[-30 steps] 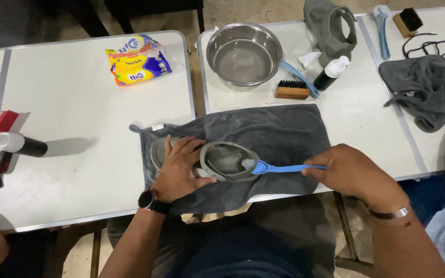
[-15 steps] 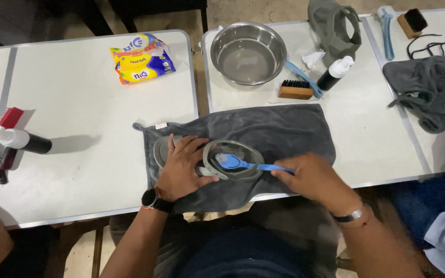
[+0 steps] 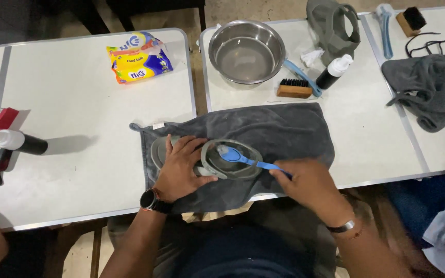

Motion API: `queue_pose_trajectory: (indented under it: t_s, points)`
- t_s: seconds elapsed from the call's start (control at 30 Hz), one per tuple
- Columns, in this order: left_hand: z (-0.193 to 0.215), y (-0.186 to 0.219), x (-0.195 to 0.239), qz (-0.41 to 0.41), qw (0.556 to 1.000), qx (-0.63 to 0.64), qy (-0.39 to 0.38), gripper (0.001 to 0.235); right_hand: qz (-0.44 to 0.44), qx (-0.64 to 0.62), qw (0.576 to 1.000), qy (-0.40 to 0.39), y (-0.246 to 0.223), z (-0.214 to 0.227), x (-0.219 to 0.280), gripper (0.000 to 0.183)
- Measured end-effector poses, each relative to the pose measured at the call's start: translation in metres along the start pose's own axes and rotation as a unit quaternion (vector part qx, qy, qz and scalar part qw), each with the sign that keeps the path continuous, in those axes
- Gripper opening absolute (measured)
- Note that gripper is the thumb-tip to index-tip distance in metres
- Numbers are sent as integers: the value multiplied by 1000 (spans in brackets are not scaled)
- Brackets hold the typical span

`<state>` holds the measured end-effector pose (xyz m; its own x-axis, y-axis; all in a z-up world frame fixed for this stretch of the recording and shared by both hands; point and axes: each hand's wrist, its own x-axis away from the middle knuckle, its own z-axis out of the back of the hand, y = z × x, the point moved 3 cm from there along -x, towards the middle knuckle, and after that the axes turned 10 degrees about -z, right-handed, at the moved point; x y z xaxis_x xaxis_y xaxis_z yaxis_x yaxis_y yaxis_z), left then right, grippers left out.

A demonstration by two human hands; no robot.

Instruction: The person scrubs a gray sandal with a blue toothbrush, focusing on the sole and straps. They rotate the sandal to clean different areas and wipe it with a gray towel.

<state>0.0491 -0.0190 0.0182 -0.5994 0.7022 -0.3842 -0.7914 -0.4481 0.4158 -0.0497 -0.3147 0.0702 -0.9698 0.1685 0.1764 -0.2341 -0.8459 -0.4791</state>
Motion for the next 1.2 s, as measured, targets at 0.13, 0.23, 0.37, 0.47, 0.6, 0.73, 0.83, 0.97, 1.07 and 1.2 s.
queue_pose_trajectory:
  t_s: [0.13, 0.23, 0.37, 0.47, 0.6, 0.73, 0.83, 0.97, 1.07, 1.2]
  points:
    - [1, 0, 1, -8, 1000, -13, 4, 78, 17, -21, 1000, 5, -9, -6, 6, 28]
    - [6, 4, 1, -8, 1000, 0, 3, 76, 9, 0, 1000, -14, -7, 15, 6, 28]
    - [3, 2, 1, -6, 1000, 3, 6, 78, -74, 97, 992, -43, -12, 57, 6, 33]
    - [2, 1, 0, 0, 1000, 5, 5, 78, -104, 92, 989, -60, -14, 59, 2, 31]
    - [0, 2, 2, 10, 1000, 4, 6, 75, -138, 43, 987, -75, -23, 49, 4, 30]
    - [8, 5, -2, 4, 1000, 23, 6, 78, -135, -40, 986, -86, -20, 30, -1, 31]
    - [13, 7, -5, 6, 1000, 29, -6, 78, -106, -97, 981, -128, -16, 1, -10, 29]
    - [8, 3, 0, 13, 999, 34, -4, 85, -52, -129, 985, -103, -16, -38, -23, 16]
    - [3, -1, 1, 17, 999, 35, -1, 89, -45, -156, 981, -105, -25, -29, -24, 18]
    - [16, 7, -4, 0, 999, 46, 3, 81, -135, -140, 965, -175, -18, -15, -23, 15]
